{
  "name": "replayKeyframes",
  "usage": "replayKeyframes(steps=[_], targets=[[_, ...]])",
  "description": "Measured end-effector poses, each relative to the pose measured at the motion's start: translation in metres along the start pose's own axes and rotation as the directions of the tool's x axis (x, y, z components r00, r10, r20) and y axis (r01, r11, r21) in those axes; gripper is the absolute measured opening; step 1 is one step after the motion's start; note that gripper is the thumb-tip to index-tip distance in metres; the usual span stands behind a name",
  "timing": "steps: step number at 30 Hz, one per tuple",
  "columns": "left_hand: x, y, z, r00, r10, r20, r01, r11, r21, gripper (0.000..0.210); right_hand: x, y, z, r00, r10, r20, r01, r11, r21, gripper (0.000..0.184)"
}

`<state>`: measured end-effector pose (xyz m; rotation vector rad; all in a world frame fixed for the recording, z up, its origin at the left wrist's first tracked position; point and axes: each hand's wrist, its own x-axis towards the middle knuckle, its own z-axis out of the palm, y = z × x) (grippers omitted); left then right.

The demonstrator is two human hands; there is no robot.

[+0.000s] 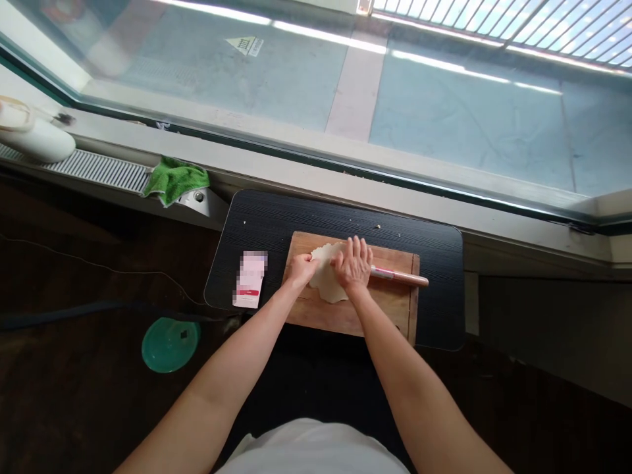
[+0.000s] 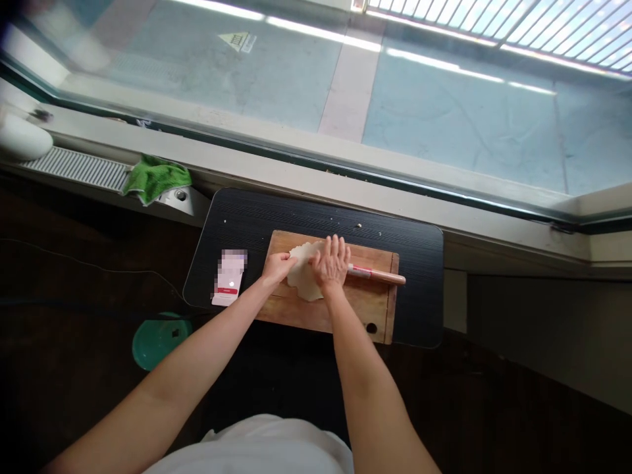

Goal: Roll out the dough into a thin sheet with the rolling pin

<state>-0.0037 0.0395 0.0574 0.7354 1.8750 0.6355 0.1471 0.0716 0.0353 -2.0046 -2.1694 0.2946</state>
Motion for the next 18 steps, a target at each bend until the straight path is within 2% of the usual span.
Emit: replayKeyframes(steps=[2, 7, 10, 14, 18], targets=[[0.003, 0.005, 0.0, 1.0, -0.004, -0.001, 0.004, 1.0, 0.011, 0.026, -0.007, 0.0, -0.001, 0.998, -0.06, 0.013, 0.06, 0.998, -0.014, 0.057], [-0.004, 0.008, 0.002, 0.996, 0.017, -0.087, -0.014, 0.999, 0.032, 0.017, 0.002, -0.004, -0.008, 0.998, 0.046, 0.053, -0.044, 0.998, -0.042, 0.057], [-0.016, 0.0, 0.001, 0.991, 0.02, -0.13, -0.015, 0.999, 0.037, 0.017, -0.007, -0.004, -0.007, 0.999, 0.016, 0.037, -0.015, 0.999, -0.033, 0.057], [-0.014, -0.005, -0.002, 0.999, -0.001, -0.052, 0.004, 0.998, 0.066, 0.018, -0.011, -0.004, -0.005, 1.0, 0.028, -0.002, -0.028, 1.0, -0.011, 0.058], [-0.016, -0.007, -0.004, 1.0, -0.01, 0.014, 0.008, 0.995, 0.101, 0.025, -0.008, -0.006, -0.009, 0.997, 0.073, 0.02, -0.073, 0.997, -0.007, 0.059]])
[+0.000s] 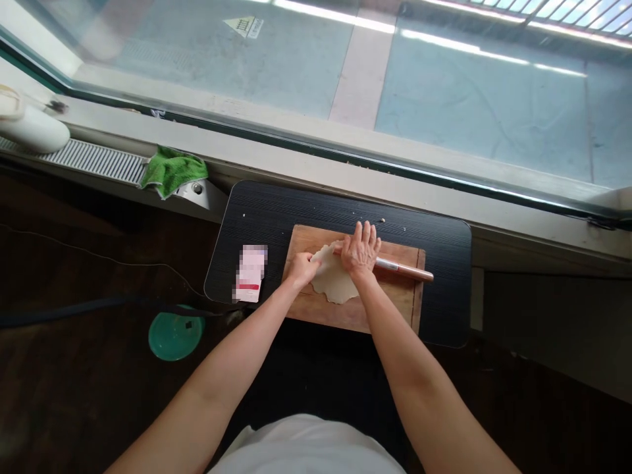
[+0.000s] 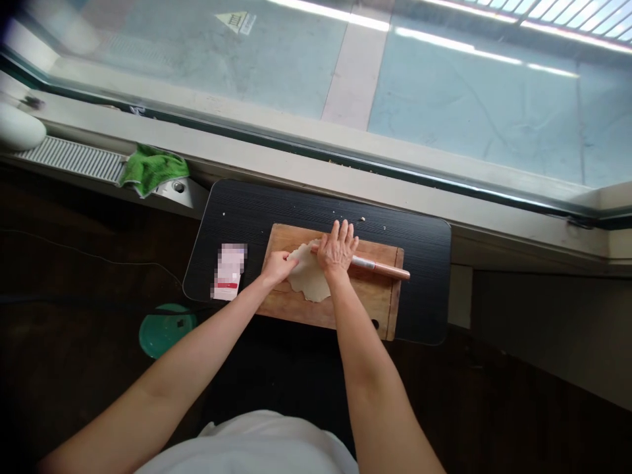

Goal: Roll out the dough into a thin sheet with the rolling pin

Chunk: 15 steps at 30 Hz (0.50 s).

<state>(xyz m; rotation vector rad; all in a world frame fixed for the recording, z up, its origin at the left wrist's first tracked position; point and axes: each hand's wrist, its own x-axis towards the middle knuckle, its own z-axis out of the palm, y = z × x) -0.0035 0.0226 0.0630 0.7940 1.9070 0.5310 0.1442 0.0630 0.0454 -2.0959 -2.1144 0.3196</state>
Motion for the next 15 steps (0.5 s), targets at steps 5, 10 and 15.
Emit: replayKeyframes(steps=[5, 10, 15], targets=[[-0.013, -0.008, 0.003, 1.0, -0.015, -0.017, 0.015, 1.0, 0.011, 0.025, 0.005, -0.001, -0.005, 0.999, -0.023, 0.047, 0.025, 0.999, -0.024, 0.056], [0.01, 0.005, 0.008, 1.0, 0.029, 0.012, -0.029, 0.999, 0.027, 0.023, 0.01, -0.002, -0.006, 0.996, 0.072, 0.055, -0.072, 0.997, -0.008, 0.059], [0.01, 0.009, 0.004, 0.998, 0.068, -0.01, -0.067, 0.996, 0.052, 0.018, -0.012, 0.0, -0.006, 0.997, -0.015, 0.079, 0.015, 1.0, 0.001, 0.056]])
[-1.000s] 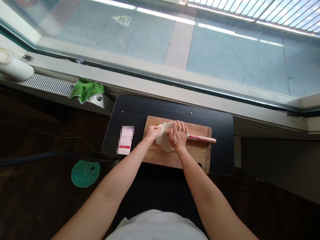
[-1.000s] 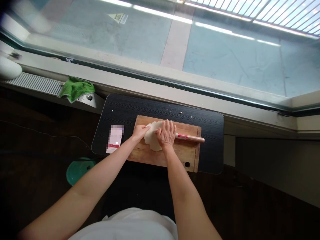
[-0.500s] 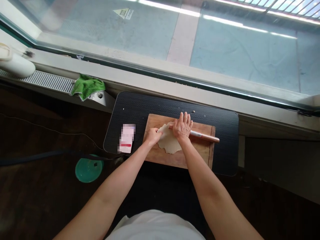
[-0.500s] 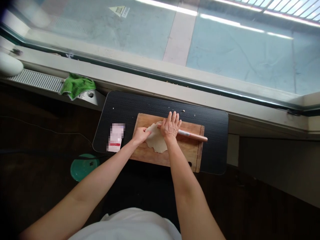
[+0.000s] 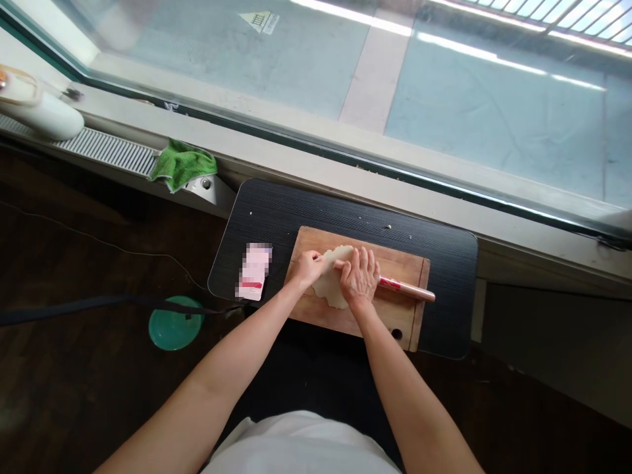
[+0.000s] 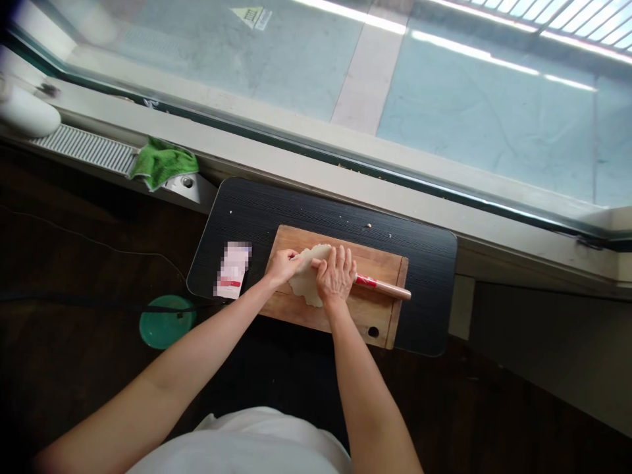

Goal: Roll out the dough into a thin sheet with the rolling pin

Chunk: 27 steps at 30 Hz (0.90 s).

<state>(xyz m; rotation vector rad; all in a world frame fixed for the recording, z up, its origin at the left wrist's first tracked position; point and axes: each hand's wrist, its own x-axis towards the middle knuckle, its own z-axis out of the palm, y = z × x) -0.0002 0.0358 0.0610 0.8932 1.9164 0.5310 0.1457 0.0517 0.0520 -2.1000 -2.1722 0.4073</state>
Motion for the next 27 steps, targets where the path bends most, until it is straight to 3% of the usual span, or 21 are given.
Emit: replayKeyframes(steps=[5, 11, 14, 16, 21, 24, 27], targets=[[-0.015, -0.011, 0.0, 1.0, -0.019, -0.017, 0.02, 0.998, 0.053, 0.007, 0.037, -0.001, -0.008, 0.983, 0.17, 0.062, -0.172, 0.985, 0.021, 0.063], [-0.018, -0.011, 0.003, 0.999, -0.036, -0.016, 0.038, 0.993, 0.108, 0.01, 0.006, 0.001, -0.002, 1.0, 0.026, 0.002, -0.026, 0.999, 0.025, 0.06], [-0.021, -0.011, 0.0, 0.999, -0.035, -0.017, 0.037, 0.991, 0.13, 0.006, 0.021, 0.003, -0.004, 0.992, 0.125, 0.003, -0.125, 0.992, 0.023, 0.063], [-0.023, -0.009, -0.004, 0.999, -0.029, 0.014, 0.026, 0.985, 0.172, 0.006, 0.026, 0.003, -0.005, 0.985, 0.171, 0.027, -0.172, 0.985, 0.028, 0.064], [-0.005, 0.007, -0.012, 0.995, -0.02, 0.101, -0.006, 0.966, 0.258, 0.012, 0.001, 0.0, -0.006, 0.997, 0.064, 0.034, -0.063, 0.998, -0.021, 0.061], [0.012, 0.017, -0.013, 0.99, 0.01, 0.141, -0.047, 0.964, 0.262, 0.012, 0.01, -0.002, -0.008, 0.989, 0.138, 0.045, -0.137, 0.99, -0.023, 0.063], [0.013, 0.015, -0.015, 0.975, 0.035, 0.221, -0.097, 0.955, 0.279, 0.012, 0.009, -0.001, -0.01, 0.984, 0.164, 0.073, -0.164, 0.986, -0.015, 0.065]])
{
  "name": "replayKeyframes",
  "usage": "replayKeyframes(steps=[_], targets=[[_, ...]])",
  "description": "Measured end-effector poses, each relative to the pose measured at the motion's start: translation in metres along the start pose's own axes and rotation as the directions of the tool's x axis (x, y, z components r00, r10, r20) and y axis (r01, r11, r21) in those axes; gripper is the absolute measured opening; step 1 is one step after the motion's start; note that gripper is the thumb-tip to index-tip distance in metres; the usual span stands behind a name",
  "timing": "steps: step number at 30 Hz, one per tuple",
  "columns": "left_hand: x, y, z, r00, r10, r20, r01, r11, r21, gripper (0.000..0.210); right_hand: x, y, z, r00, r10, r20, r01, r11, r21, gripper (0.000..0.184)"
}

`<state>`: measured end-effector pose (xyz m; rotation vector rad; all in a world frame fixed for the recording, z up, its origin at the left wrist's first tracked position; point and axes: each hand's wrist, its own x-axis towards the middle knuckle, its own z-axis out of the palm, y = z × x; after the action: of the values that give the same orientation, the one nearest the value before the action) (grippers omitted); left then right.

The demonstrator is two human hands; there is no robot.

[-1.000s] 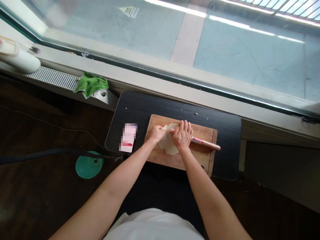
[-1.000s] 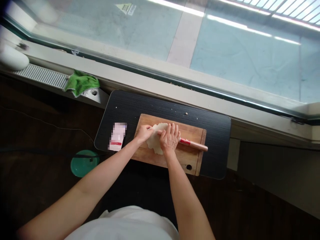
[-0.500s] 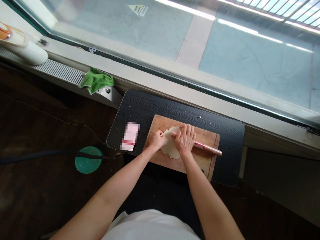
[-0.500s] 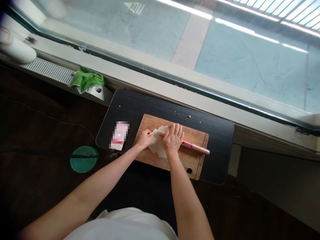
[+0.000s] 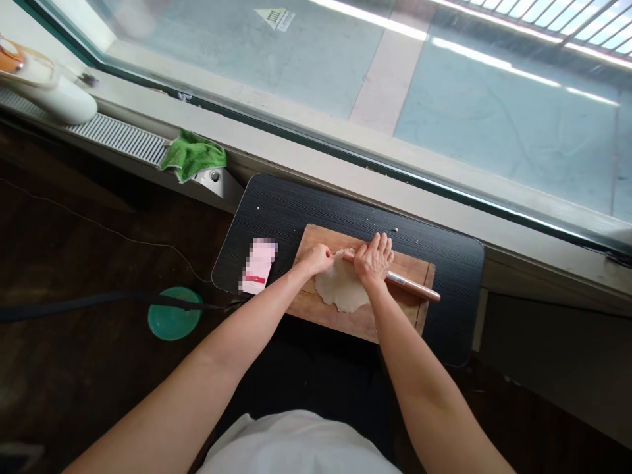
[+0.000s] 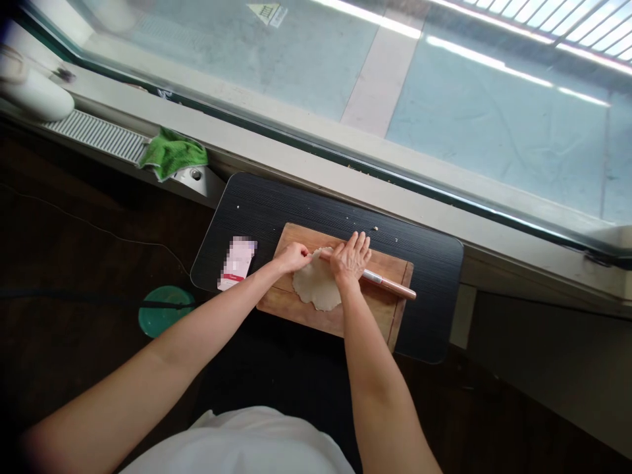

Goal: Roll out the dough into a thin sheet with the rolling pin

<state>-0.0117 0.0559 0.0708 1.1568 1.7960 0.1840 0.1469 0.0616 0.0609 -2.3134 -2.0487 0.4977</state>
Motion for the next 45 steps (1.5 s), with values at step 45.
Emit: replayKeyframes(steps=[45], targets=[[-0.036, -0.005, 0.013, 0.993, -0.116, -0.007, 0.114, 0.988, -0.106, 0.01, -0.002, 0.02, 0.013, 0.985, -0.088, -0.148, 0.096, 0.994, 0.044, 0.056]])
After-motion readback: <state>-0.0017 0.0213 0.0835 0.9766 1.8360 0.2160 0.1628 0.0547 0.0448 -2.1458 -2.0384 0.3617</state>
